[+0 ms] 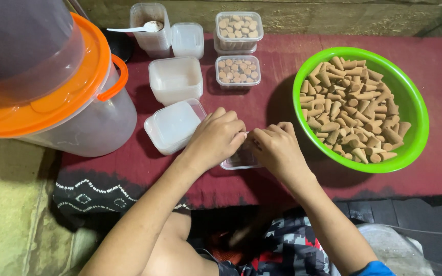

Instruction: Packaging incense cones into small plastic containers from a large bowl.

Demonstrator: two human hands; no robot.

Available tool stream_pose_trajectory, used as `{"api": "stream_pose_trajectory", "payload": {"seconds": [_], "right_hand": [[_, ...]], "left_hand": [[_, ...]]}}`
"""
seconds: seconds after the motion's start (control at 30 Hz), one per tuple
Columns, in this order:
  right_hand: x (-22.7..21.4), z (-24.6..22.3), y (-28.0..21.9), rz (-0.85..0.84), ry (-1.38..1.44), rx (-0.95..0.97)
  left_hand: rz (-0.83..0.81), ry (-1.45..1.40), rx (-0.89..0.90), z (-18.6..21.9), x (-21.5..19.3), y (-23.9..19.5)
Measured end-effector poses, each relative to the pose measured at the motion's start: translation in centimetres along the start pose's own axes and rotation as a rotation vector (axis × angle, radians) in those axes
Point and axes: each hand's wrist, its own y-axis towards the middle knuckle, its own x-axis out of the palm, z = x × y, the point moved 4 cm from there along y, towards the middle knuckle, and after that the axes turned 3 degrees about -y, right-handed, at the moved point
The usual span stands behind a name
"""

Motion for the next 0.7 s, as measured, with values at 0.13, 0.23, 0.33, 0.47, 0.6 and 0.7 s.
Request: {"api": "stream_pose_trajectory", "payload": {"seconds": [0.13, 0.23, 0.33, 0.47, 0.6, 0.7], "right_hand": [[-4.7, -1.7, 0.8, 0.008, 0.067, 0.012], [-6.6, -1.1, -0.3, 0.007, 0.249, 0.113], [-8.1, 0.0, -2.5, 0.0, 0.468, 0.292], [-9.4, 0.9, -5.2, -0.007, 0.561, 0.356], [-11.6, 2.1, -7.1, 0.049, 0.562, 0.382], [-12.5, 5.3, -9.8, 0.116, 0.481, 0.457]], "left_hand": [[0.029, 0.038, 0.017, -0.6, 0.3, -0.3], [0.047, 0.032, 0.03, -0.5, -0.4, -0.4], [0.07, -0.076, 0.011, 0.1, -1.6, -0.4], [0.073, -0.02, 0.04, 0.2, -1.7, -0.4], [0.08, 0.057, 0.135, 1.2, -0.2, 0.2], [0.093, 0.098, 0.214, 2.0, 1.6, 1.0]]}}
